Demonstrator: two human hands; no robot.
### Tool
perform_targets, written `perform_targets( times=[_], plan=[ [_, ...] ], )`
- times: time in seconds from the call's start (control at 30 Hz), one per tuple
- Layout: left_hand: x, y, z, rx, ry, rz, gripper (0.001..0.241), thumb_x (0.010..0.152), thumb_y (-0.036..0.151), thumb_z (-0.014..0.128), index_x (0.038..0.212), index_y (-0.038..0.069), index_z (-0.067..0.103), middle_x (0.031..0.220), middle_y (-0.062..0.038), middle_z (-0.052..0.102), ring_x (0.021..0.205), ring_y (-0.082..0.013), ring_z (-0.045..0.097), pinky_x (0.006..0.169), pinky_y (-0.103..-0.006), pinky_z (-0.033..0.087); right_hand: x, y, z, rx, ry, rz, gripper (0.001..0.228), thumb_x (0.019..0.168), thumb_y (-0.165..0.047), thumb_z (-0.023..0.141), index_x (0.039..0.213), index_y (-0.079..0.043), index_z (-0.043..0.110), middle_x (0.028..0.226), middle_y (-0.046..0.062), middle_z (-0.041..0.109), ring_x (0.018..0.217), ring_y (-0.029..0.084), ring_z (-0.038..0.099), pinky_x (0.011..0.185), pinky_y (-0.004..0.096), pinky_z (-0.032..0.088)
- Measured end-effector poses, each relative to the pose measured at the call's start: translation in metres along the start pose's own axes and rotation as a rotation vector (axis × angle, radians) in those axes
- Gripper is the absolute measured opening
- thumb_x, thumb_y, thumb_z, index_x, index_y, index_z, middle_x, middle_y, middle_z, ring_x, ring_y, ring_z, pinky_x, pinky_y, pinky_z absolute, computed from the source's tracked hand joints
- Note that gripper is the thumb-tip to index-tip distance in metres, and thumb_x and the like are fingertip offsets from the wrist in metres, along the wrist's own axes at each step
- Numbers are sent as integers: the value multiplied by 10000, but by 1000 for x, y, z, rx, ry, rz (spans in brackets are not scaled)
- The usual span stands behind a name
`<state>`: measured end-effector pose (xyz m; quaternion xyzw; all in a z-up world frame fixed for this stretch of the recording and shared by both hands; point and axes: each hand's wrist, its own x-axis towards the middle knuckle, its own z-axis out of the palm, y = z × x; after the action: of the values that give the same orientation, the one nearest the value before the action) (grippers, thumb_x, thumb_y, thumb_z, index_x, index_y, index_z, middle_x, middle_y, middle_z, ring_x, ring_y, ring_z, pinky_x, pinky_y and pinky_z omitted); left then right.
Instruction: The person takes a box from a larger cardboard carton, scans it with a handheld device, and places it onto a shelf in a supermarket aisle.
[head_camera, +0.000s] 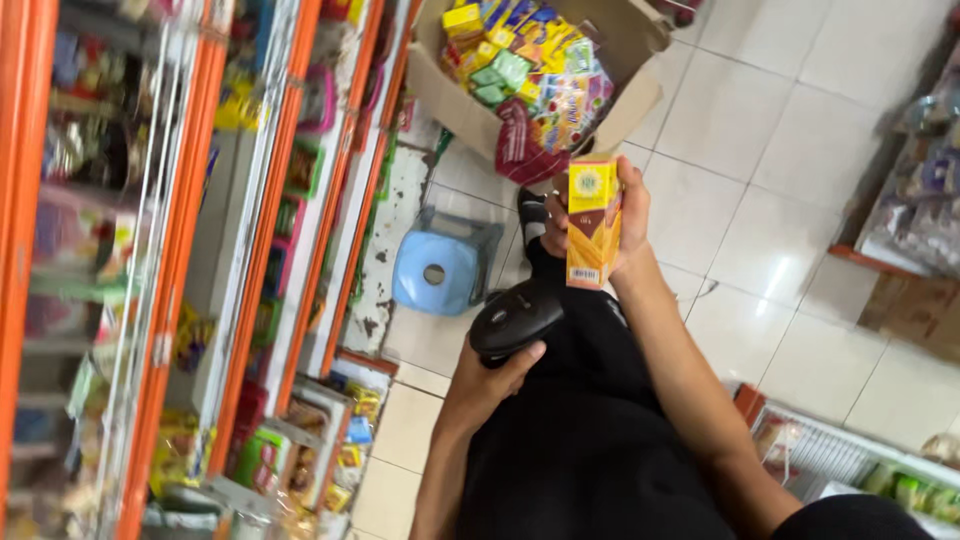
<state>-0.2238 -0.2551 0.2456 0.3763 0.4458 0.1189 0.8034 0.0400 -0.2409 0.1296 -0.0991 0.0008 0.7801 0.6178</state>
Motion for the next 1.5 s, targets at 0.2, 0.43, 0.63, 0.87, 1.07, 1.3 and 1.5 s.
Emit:
perform_targets(
  times=[0.2,0.43,0.63,0.87,1.07,1.3,1.5],
  plan=[
    [-77,-23,-5,-131,161,-17,333,922,183,782,1134,-3,605,594,35,463,460,-52,416,431,-236,351,-2,66,16,-140,-132,99,639,899,-719,556,1006,-89,561,894,166,592,717,336,561,721,447,422],
    [-129,-45,-9,-294,272,11,327,892,162,752,1144,59,571,575,56,447,438,-44,389,409,-230,304,14,110,39,-168,-249,246,586,870,-673,600,981,-98,576,880,179,610,733,351,588,726,444,415],
    [-150,-67,-7,-333,351,99,285,922,187,745,1093,38,572,587,51,463,459,-49,426,423,-243,339,30,131,45,-180,-278,384,617,860,-687,614,927,-78,539,832,151,609,687,325,584,728,429,408],
    [-154,-72,-5,-323,556,356,254,867,153,805,1020,71,619,689,65,527,564,-34,454,510,-214,365,53,161,92,-184,-244,480,630,927,-641,597,1021,-18,579,901,191,642,774,359,636,755,438,475],
    [-155,-40,-27,-392,1137,523,315,810,152,876,1030,84,661,726,91,483,621,-26,426,565,-195,353,75,216,187,-390,118,562,677,1002,-503,546,1409,38,526,1280,258,658,1176,427,647,1042,598,502],
    [-155,14,-74,-519,1363,674,400,849,136,837,1208,10,715,780,85,505,653,-23,459,564,-196,376,117,259,244,-560,-15,630,623,1040,-426,524,1446,46,512,1325,234,654,1211,371,637,1049,493,513],
    [-145,46,-106,-932,1216,1054,390,868,-3,736,1211,56,559,805,-10,577,658,-96,549,561,-246,421,169,271,287,-1300,-678,180,731,1021,-184,621,1589,-60,180,1392,139,486,1301,199,485,1125,372,406]
  ],
)
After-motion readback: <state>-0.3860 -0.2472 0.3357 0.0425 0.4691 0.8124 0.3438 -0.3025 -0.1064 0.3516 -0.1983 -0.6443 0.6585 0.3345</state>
